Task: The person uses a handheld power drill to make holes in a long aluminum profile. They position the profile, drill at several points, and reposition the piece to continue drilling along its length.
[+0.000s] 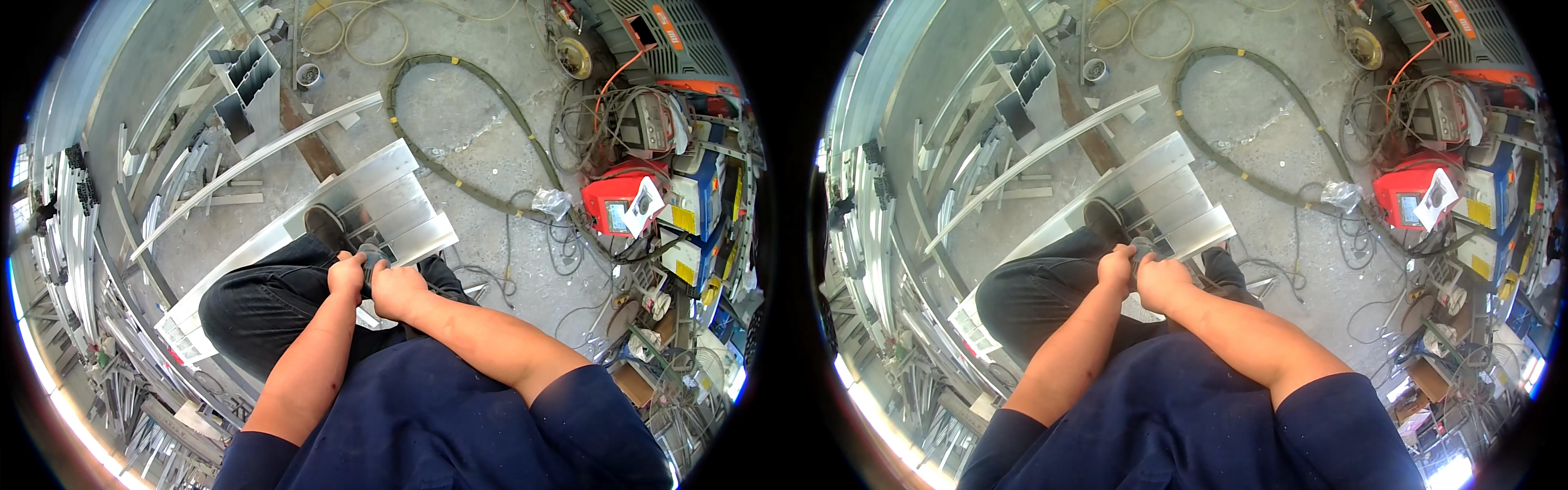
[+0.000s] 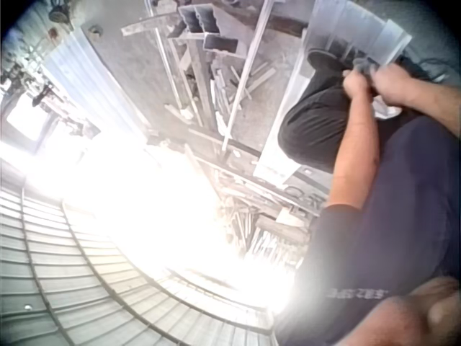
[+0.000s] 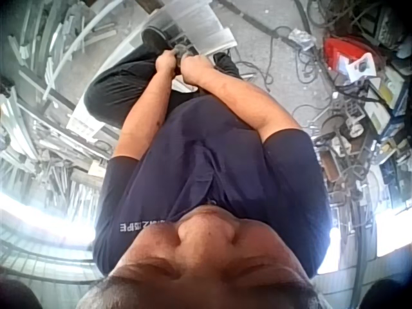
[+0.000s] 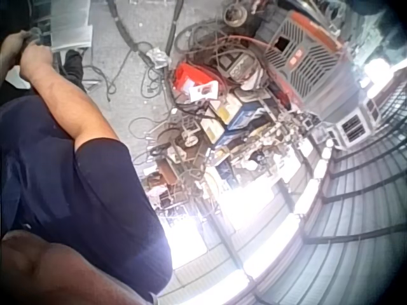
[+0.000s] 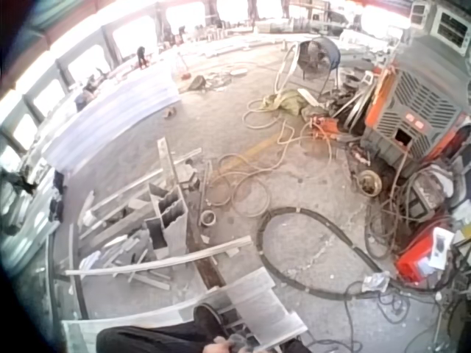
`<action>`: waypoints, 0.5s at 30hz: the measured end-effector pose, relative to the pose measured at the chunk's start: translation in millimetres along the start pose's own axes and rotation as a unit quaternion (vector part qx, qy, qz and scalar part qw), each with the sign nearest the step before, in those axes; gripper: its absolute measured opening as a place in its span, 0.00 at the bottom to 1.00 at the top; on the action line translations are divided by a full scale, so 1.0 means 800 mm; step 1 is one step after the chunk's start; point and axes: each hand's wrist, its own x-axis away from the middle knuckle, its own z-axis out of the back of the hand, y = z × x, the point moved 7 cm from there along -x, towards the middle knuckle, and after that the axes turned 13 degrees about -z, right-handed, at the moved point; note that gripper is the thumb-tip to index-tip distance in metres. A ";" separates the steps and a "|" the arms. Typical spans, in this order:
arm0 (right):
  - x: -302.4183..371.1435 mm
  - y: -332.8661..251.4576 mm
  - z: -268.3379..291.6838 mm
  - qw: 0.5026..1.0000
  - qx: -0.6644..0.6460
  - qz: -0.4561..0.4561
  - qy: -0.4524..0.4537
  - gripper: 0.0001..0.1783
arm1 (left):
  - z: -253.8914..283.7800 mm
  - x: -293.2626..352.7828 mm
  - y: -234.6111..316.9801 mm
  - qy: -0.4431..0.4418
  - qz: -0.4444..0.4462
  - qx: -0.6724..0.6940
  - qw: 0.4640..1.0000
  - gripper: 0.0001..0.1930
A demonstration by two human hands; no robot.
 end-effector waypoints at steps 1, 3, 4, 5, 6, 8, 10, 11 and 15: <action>0.000 0.000 -0.001 1.000 0.003 0.001 -0.001 0.39 | 0.000 -0.001 -0.002 -0.001 0.002 0.005 1.000 0.22; -0.004 0.002 -0.006 1.000 0.003 -0.004 -0.002 0.39 | -0.001 -0.001 -0.005 -0.003 0.006 0.014 1.000 0.22; -0.005 0.003 -0.009 1.000 0.003 -0.006 -0.003 0.40 | -0.002 0.000 -0.005 -0.003 0.009 0.013 1.000 0.23; -0.005 0.005 -0.011 1.000 0.002 -0.007 -0.005 0.39 | -0.003 0.000 -0.006 -0.002 0.012 0.013 1.000 0.23; -0.005 0.005 -0.010 1.000 0.002 -0.007 -0.006 0.39 | -0.003 0.002 -0.003 -0.001 0.014 0.012 1.000 0.23; -0.004 0.006 -0.008 1.000 -0.001 -0.008 -0.008 0.39 | -0.003 0.005 0.001 -0.002 0.020 -0.003 1.000 0.23; -0.002 0.005 -0.005 1.000 -0.005 -0.008 -0.010 0.39 | -0.002 0.005 0.001 0.000 0.024 -0.012 1.000 0.24; -0.002 0.005 -0.005 1.000 -0.004 -0.008 -0.011 0.39 | -0.002 0.005 0.001 0.000 0.027 -0.014 1.000 0.24; -0.002 0.006 -0.005 1.000 -0.003 -0.005 -0.009 0.38 | -0.002 0.004 0.000 0.006 0.021 -0.006 1.000 0.24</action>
